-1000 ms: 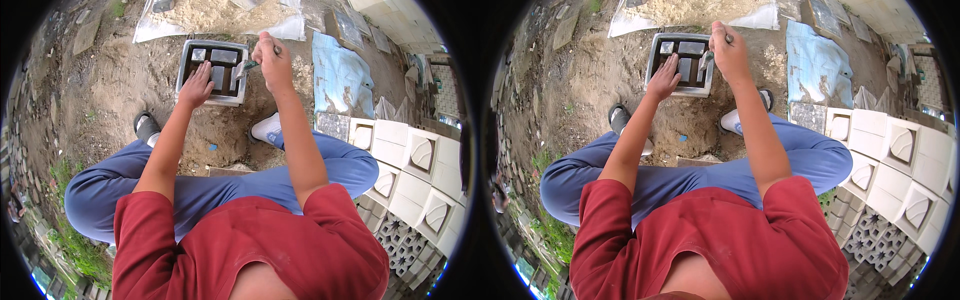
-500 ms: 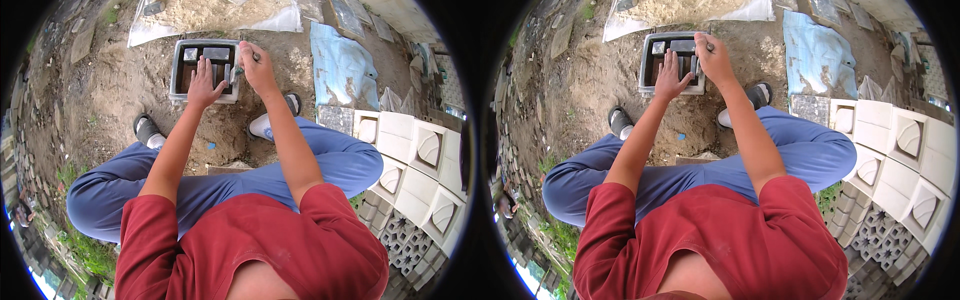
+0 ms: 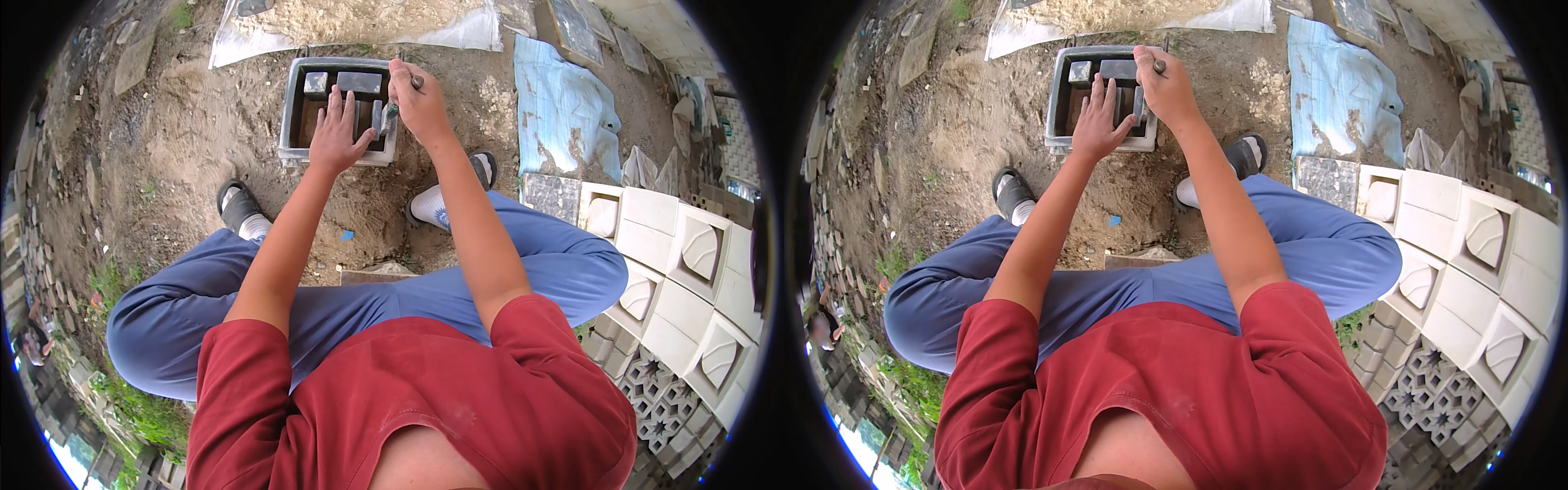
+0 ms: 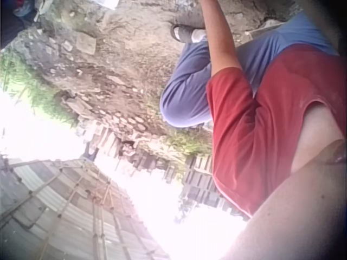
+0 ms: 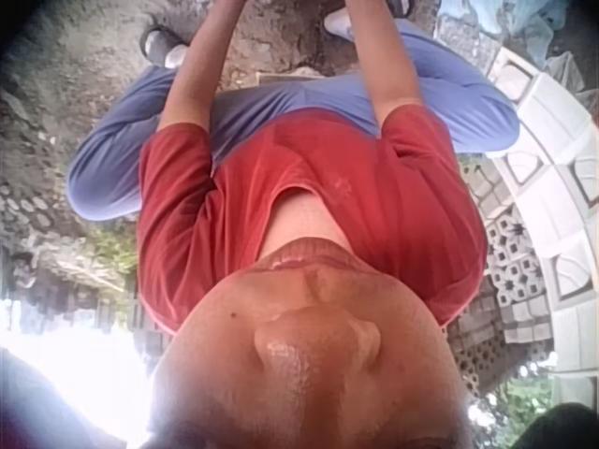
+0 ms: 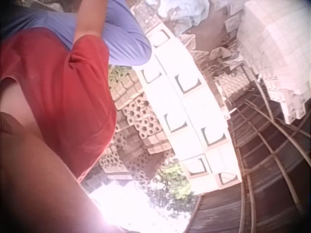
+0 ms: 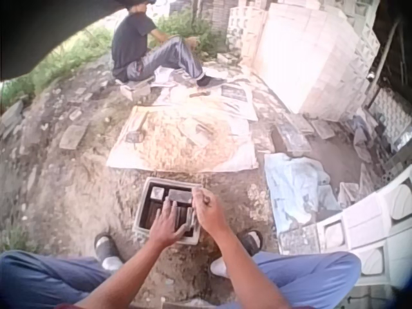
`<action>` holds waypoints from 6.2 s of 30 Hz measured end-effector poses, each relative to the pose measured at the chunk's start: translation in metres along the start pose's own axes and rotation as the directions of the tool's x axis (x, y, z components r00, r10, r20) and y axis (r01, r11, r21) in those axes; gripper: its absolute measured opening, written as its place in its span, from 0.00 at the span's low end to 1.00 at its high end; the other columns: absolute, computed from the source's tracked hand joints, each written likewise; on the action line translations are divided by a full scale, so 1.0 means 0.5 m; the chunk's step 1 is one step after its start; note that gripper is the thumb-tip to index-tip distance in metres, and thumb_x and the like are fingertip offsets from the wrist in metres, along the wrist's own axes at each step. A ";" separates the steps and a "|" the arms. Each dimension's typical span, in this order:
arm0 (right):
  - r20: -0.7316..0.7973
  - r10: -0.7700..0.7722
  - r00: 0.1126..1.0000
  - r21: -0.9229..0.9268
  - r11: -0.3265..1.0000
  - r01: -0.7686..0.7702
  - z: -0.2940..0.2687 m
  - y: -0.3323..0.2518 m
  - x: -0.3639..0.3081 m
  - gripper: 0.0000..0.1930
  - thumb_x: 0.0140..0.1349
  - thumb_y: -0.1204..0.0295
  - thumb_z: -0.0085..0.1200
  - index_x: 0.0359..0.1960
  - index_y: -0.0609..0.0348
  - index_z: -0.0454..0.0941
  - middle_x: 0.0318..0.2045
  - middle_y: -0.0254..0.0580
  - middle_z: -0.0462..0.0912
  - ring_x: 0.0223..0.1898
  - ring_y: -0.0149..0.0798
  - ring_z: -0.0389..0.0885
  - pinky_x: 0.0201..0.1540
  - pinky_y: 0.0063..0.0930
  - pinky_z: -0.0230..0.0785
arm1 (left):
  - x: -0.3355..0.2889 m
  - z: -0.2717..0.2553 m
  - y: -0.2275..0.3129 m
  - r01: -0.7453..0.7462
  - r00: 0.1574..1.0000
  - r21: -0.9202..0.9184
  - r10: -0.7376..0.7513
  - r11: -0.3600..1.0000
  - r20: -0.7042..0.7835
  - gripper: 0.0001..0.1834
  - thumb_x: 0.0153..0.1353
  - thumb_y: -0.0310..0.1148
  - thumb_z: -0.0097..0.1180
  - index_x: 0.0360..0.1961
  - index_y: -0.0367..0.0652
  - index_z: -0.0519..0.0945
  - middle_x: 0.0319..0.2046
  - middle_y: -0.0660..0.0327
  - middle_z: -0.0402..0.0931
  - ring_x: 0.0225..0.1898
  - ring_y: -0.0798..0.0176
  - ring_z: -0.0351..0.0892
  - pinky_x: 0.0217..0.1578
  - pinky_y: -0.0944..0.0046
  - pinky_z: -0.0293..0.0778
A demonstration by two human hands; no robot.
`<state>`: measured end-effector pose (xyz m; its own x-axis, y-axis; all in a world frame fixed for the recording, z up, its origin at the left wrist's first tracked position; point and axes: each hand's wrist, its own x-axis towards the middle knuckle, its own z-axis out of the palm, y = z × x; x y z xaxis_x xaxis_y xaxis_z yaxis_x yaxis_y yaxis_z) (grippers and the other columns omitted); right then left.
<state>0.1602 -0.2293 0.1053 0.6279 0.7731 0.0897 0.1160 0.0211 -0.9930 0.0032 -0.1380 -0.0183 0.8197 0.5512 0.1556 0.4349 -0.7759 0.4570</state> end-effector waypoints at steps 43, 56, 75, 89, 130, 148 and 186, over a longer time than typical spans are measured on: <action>-0.125 -0.040 0.991 -0.134 0.991 0.023 0.055 0.028 -0.030 0.22 0.78 0.58 0.51 0.32 0.65 0.78 0.18 0.39 0.71 0.23 0.34 0.66 0.30 0.35 0.63 | 0.010 -0.003 -0.018 -0.117 0.992 -0.013 0.118 0.993 0.042 0.47 0.52 0.65 0.69 0.75 0.87 0.67 0.84 0.48 0.29 0.83 0.30 0.25 0.74 0.20 0.37; -0.015 -0.023 1.000 -0.150 0.988 0.021 0.045 0.005 -0.030 0.23 0.79 0.55 0.50 0.36 0.66 0.80 0.22 0.36 0.77 0.26 0.33 0.71 0.33 0.33 0.67 | 0.056 0.007 -0.042 -0.124 0.988 -0.067 0.129 0.990 0.083 0.53 0.38 0.63 0.78 0.71 0.81 0.74 0.85 0.51 0.27 0.82 0.29 0.22 0.70 0.13 0.41; -0.093 -0.052 0.994 -0.118 0.992 0.041 0.032 0.021 0.001 0.26 0.81 0.55 0.46 0.26 0.61 0.72 0.18 0.32 0.70 0.22 0.29 0.67 0.28 0.32 0.61 | 0.057 0.006 -0.040 -0.097 0.991 -0.280 0.119 0.955 0.064 0.52 0.35 0.51 0.82 0.68 0.77 0.77 0.85 0.51 0.31 0.82 0.27 0.26 0.67 0.17 0.55; 0.088 -0.054 0.995 -0.084 0.995 0.062 0.020 0.043 -0.024 0.22 0.80 0.60 0.48 0.27 0.63 0.75 0.19 0.32 0.72 0.24 0.28 0.68 0.28 0.31 0.61 | 0.050 0.013 -0.063 -0.140 0.980 -0.279 0.174 0.950 0.100 0.52 0.40 0.52 0.81 0.72 0.72 0.74 0.84 0.50 0.28 0.81 0.24 0.26 0.71 0.20 0.51; -0.149 -0.012 0.989 0.006 1.000 0.013 0.027 0.097 0.054 0.24 0.79 0.58 0.46 0.26 0.65 0.73 0.17 0.44 0.69 0.21 0.37 0.66 0.28 0.39 0.60 | 0.055 -0.009 -0.046 -0.120 0.987 -0.291 0.146 0.949 0.070 0.53 0.32 0.46 0.83 0.68 0.67 0.78 0.85 0.56 0.37 0.82 0.27 0.32 0.72 0.25 0.56; -0.070 -0.030 0.997 -0.122 0.992 0.022 0.032 0.084 0.041 0.25 0.80 0.57 0.47 0.26 0.64 0.73 0.17 0.37 0.70 0.22 0.32 0.67 0.28 0.35 0.61 | 0.056 -0.005 -0.050 -0.101 0.986 -0.262 0.131 0.960 0.100 0.53 0.33 0.47 0.83 0.68 0.66 0.77 0.84 0.56 0.39 0.82 0.27 0.31 0.71 0.23 0.56; 0.033 0.099 0.995 0.037 0.994 -0.100 0.035 0.074 -0.068 0.22 0.83 0.63 0.44 0.26 0.57 0.66 0.21 0.26 0.63 0.24 0.24 0.58 0.28 0.26 0.53 | 0.064 0.004 -0.072 -0.159 0.977 -0.344 0.197 0.925 0.078 0.53 0.33 0.44 0.80 0.69 0.69 0.76 0.85 0.62 0.37 0.83 0.32 0.29 0.69 0.18 0.55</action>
<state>0.1295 -0.2436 0.0644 0.6106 0.7919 -0.0112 0.0239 -0.0326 -0.9992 0.0143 -0.0931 -0.0313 0.9158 0.3621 0.1738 0.1440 -0.6999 0.6995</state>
